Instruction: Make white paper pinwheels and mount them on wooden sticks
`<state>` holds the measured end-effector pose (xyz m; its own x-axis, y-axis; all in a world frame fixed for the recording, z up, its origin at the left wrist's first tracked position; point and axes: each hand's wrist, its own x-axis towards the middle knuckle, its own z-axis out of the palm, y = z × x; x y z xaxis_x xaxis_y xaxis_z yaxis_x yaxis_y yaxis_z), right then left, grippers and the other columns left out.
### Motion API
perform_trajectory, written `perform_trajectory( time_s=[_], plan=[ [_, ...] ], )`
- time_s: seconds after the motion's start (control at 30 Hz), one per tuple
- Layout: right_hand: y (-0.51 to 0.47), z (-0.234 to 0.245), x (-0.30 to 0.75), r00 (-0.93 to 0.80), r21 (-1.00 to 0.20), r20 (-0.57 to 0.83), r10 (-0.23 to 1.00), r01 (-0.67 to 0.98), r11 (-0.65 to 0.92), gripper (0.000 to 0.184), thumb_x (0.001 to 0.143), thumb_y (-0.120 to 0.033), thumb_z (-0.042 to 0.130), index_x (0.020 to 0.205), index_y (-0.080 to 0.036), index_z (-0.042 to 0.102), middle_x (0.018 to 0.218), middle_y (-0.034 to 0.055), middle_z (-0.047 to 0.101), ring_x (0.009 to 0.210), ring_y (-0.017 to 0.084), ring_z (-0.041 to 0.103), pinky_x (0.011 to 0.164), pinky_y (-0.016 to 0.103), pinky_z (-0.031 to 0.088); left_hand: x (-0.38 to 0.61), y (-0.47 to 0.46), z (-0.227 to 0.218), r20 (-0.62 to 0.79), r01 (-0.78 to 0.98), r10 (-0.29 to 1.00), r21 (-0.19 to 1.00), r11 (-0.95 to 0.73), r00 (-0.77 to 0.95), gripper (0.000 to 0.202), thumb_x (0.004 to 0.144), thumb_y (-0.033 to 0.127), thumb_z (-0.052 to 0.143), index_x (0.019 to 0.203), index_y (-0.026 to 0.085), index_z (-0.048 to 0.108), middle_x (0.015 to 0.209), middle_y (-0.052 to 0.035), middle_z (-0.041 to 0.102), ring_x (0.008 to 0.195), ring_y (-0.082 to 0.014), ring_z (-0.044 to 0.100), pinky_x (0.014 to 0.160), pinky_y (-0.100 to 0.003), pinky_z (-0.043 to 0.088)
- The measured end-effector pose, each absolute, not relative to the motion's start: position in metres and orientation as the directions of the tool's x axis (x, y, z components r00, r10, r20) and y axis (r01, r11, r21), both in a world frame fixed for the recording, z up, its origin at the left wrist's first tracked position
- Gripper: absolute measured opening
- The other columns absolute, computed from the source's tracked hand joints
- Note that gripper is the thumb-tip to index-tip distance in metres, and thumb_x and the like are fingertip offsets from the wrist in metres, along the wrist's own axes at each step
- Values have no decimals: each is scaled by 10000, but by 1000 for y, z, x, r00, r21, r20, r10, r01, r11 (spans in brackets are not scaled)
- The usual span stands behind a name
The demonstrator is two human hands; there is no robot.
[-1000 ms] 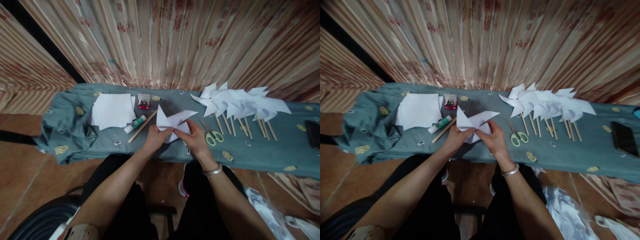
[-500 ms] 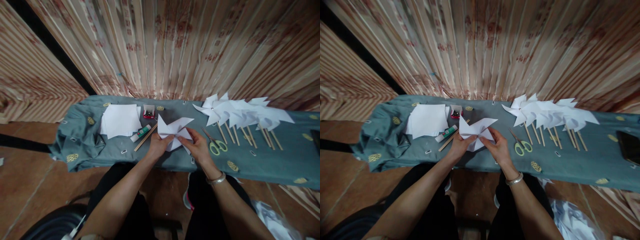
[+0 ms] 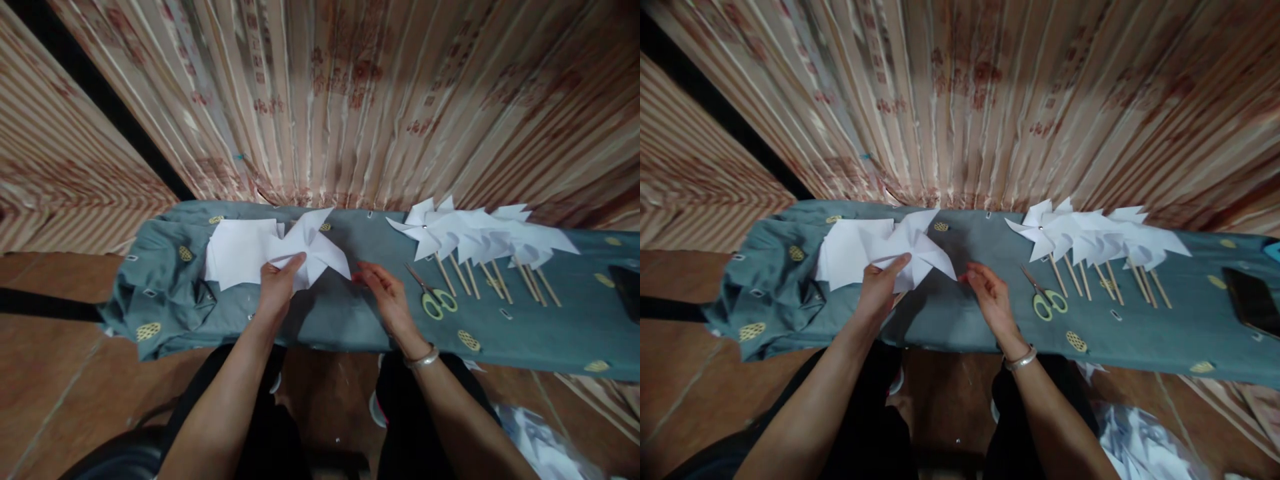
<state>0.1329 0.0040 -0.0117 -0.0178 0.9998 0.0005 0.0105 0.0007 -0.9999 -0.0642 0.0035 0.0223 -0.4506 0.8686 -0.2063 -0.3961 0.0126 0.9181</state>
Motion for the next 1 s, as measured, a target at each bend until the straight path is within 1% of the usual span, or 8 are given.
perform_trajectory(
  time_s=[0.1,0.2,0.37,0.47,0.57,0.7,0.83,1.0],
  plan=[
    [4,-19,126,-32,-998,23,999,63,25,354,773,-500,695,992,-222,698,822,35,768,803,214,708,794,369,535,-87,6,32,-170,-410,819,908,-86,-548,316,514,274,861,770,150,723,851,-56,770,876,-229,718,825,-320,557],
    [3,-27,118,-59,-980,55,997,187,65,287,796,-453,670,961,-222,710,861,49,774,814,221,708,794,378,532,-107,7,38,-114,-396,774,899,-186,-623,363,512,241,850,840,149,728,932,-66,774,991,-244,703,901,-329,546],
    [7,-24,100,-168,-907,165,972,362,216,211,865,-358,574,939,-227,723,882,46,769,830,217,711,809,375,545,-123,8,38,-105,-424,729,865,-269,-677,369,505,199,827,855,129,730,956,-90,774,972,-250,712,909,-345,550],
    [25,-10,83,-310,-752,317,896,494,437,193,890,-270,539,942,-241,723,1069,65,739,1019,233,675,945,414,510,-126,8,37,-113,-437,712,852,-290,-693,367,509,181,820,863,133,734,937,-87,776,952,-250,716,883,-344,561],
    [55,5,64,-407,-518,432,805,619,591,210,899,-214,520,929,-190,727,1327,144,604,1278,291,516,1077,487,404,-129,8,39,-104,-442,710,842,-310,-697,327,537,169,807,855,136,736,918,-78,777,955,-242,715,889,-335,560],
    [92,14,39,-535,-285,383,753,707,647,211,866,-135,516,864,-163,725,1451,166,486,1428,340,309,1097,547,341,-133,9,43,-116,-453,697,831,-322,-708,290,564,153,787,850,133,737,886,-71,777,931,-232,719,881,-329,562],
    [109,14,23,-588,-120,278,760,764,634,192,858,-143,536,816,-130,724,1451,203,469,1437,369,275,1059,534,365,-136,8,45,-141,-468,695,828,-307,-705,295,573,160,779,862,123,736,885,-73,776,926,-244,719,863,-344,568],
    [120,18,17,-606,-2,130,785,791,611,209,858,-223,563,894,-126,745,1428,208,474,1421,381,279,1040,517,371,-137,7,44,-136,-467,686,823,-323,-714,340,551,166,796,882,118,734,892,-80,776,936,-253,719,866,-347,563]
  ],
)
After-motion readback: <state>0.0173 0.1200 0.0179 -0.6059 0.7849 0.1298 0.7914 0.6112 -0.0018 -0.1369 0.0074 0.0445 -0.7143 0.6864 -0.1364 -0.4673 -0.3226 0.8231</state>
